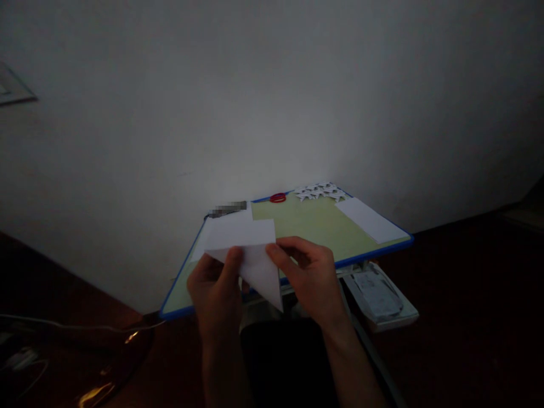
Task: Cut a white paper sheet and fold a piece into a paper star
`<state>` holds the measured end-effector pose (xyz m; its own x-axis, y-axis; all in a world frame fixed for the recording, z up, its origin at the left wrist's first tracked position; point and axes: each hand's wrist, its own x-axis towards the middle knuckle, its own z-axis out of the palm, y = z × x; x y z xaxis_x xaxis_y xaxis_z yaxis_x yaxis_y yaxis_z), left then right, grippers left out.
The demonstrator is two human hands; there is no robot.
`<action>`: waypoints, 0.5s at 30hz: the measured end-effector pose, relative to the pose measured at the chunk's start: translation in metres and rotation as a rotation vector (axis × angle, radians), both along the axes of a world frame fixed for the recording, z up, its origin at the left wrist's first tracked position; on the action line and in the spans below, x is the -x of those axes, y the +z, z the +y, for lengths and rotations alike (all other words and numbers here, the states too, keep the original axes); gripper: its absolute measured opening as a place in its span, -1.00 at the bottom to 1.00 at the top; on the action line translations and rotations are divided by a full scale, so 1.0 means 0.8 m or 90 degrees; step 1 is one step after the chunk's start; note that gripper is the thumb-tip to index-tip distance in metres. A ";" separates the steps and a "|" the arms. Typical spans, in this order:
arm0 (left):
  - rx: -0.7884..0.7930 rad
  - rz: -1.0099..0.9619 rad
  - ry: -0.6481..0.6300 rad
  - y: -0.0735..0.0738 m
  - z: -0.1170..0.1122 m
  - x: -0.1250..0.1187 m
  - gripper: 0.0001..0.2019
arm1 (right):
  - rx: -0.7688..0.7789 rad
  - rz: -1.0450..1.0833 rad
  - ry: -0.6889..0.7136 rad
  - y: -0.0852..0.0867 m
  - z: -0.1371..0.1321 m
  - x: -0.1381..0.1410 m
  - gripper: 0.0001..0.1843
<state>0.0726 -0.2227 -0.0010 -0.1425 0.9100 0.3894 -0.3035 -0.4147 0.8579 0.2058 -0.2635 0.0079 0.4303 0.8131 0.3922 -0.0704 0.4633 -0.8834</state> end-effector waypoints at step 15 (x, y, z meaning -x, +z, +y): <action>-0.009 -0.003 0.016 0.003 -0.002 -0.003 -0.71 | 0.016 -0.089 -0.045 -0.002 0.000 0.000 -0.79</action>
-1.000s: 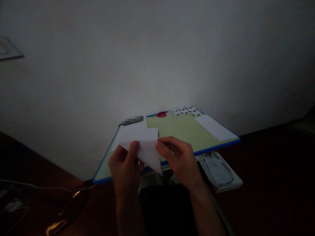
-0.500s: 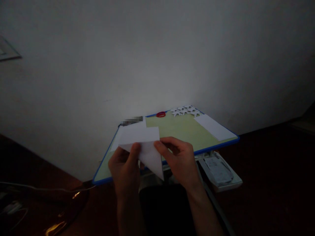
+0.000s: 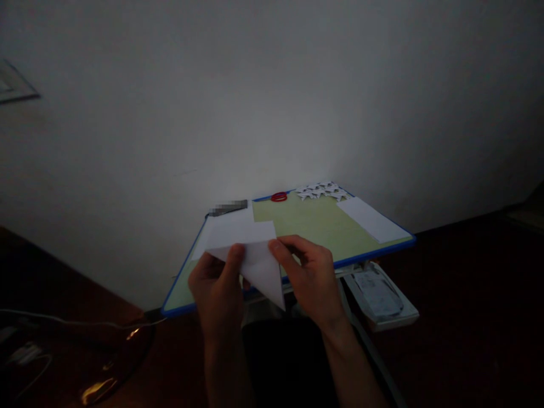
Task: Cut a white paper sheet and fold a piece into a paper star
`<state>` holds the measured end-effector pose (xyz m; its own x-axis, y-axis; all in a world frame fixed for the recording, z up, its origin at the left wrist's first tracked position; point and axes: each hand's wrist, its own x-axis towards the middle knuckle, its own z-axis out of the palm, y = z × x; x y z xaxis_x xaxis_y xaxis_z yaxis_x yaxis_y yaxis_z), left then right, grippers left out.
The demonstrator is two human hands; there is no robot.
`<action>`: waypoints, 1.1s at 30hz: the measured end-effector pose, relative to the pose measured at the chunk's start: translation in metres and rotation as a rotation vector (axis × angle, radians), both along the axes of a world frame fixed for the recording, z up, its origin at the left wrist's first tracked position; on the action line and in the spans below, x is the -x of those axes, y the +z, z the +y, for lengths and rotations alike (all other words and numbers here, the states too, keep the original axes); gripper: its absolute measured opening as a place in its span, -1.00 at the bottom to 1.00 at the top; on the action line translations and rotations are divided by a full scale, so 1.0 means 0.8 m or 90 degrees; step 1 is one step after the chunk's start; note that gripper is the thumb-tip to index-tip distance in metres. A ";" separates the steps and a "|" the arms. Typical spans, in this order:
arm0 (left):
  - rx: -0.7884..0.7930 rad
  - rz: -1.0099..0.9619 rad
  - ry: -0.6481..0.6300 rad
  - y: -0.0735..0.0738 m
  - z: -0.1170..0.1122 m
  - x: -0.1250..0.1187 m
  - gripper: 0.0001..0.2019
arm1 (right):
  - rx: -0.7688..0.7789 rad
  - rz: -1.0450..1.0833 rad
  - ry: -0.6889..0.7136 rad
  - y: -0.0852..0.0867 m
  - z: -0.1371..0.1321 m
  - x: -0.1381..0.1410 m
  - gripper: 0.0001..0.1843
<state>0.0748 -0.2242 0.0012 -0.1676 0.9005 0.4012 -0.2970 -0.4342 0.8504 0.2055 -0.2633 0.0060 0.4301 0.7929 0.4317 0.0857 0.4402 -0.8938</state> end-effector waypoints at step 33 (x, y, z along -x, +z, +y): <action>0.078 -0.007 0.287 -0.013 0.005 -0.041 -0.58 | -0.056 -0.125 -0.059 -0.012 0.013 0.017 -0.73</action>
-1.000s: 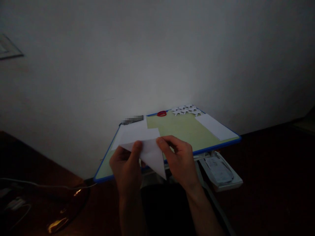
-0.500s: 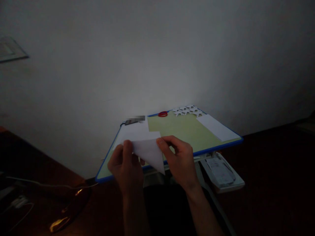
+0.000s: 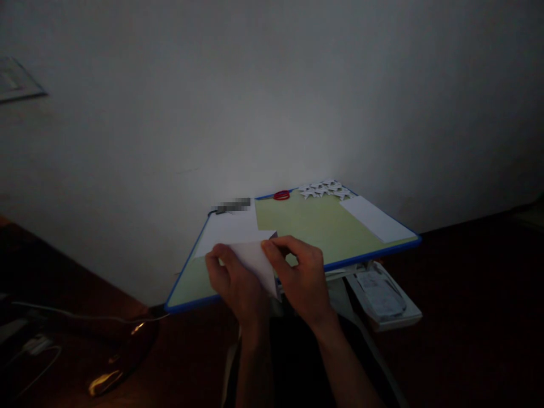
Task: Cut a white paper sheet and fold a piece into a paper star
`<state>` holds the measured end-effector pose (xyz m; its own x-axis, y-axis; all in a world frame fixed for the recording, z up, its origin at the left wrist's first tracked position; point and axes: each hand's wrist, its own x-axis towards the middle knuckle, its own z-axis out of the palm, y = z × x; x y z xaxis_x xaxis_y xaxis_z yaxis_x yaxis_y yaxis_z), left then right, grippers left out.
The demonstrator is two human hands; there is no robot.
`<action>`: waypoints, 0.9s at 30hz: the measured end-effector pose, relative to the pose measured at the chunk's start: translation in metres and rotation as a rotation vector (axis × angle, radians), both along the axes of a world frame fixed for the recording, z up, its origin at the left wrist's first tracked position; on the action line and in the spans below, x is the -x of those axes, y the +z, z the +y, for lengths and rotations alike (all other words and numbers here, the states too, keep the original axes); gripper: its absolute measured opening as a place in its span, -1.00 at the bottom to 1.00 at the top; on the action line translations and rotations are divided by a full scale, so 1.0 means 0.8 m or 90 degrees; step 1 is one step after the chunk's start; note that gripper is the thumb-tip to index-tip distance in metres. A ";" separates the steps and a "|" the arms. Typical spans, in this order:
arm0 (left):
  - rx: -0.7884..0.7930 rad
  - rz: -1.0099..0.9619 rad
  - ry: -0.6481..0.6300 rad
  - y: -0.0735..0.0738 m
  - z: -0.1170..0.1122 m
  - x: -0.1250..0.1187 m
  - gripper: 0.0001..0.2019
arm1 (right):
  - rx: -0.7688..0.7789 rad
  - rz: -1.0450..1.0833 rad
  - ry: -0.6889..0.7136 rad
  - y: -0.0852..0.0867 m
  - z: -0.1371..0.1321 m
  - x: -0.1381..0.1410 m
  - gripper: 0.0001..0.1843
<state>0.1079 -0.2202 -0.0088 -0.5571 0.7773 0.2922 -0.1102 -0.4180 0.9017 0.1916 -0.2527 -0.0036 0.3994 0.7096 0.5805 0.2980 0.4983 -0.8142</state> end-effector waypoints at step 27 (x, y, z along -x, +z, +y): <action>-0.040 0.092 -0.215 -0.018 -0.002 -0.035 -0.45 | -0.081 0.157 -0.202 -0.015 0.016 -0.018 -0.71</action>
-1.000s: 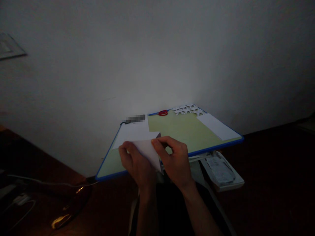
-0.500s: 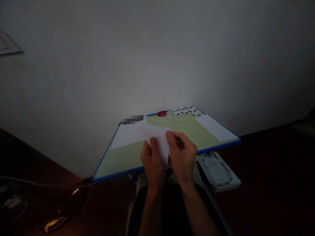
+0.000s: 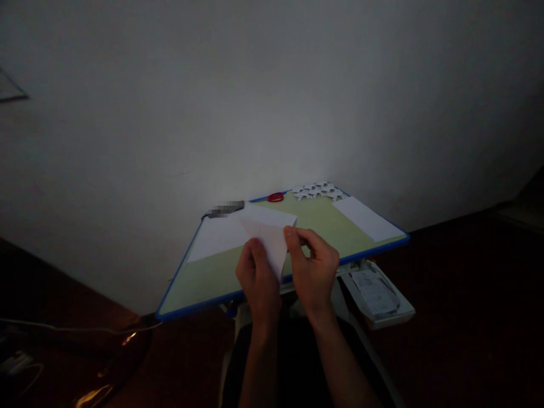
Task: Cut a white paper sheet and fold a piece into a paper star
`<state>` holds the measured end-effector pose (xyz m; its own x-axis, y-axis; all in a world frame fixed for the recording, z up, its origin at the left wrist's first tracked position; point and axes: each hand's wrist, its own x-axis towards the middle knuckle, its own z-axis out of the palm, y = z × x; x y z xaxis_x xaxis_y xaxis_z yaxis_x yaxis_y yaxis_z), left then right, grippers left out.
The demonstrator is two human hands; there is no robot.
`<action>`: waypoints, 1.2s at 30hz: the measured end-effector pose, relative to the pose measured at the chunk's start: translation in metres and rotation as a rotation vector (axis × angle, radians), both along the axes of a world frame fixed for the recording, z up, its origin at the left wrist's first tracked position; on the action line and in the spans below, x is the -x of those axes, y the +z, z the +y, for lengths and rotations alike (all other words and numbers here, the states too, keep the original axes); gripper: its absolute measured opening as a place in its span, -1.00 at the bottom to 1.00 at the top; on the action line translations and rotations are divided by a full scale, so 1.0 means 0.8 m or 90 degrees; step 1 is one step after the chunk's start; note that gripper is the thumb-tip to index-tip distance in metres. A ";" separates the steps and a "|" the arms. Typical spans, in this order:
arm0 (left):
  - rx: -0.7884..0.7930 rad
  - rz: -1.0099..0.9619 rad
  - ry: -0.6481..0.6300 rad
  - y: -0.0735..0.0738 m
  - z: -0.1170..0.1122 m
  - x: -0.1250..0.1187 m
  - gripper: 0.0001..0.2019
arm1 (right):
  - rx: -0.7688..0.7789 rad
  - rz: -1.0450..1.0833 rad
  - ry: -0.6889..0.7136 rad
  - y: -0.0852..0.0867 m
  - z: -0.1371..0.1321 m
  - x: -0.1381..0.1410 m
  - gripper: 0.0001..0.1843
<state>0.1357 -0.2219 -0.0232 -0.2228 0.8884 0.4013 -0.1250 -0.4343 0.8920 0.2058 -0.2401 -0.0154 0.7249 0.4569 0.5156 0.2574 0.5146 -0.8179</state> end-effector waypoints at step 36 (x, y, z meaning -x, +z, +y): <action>0.030 -0.051 0.079 0.010 0.007 0.012 -0.59 | 0.006 -0.239 -0.056 -0.007 0.013 -0.003 -0.67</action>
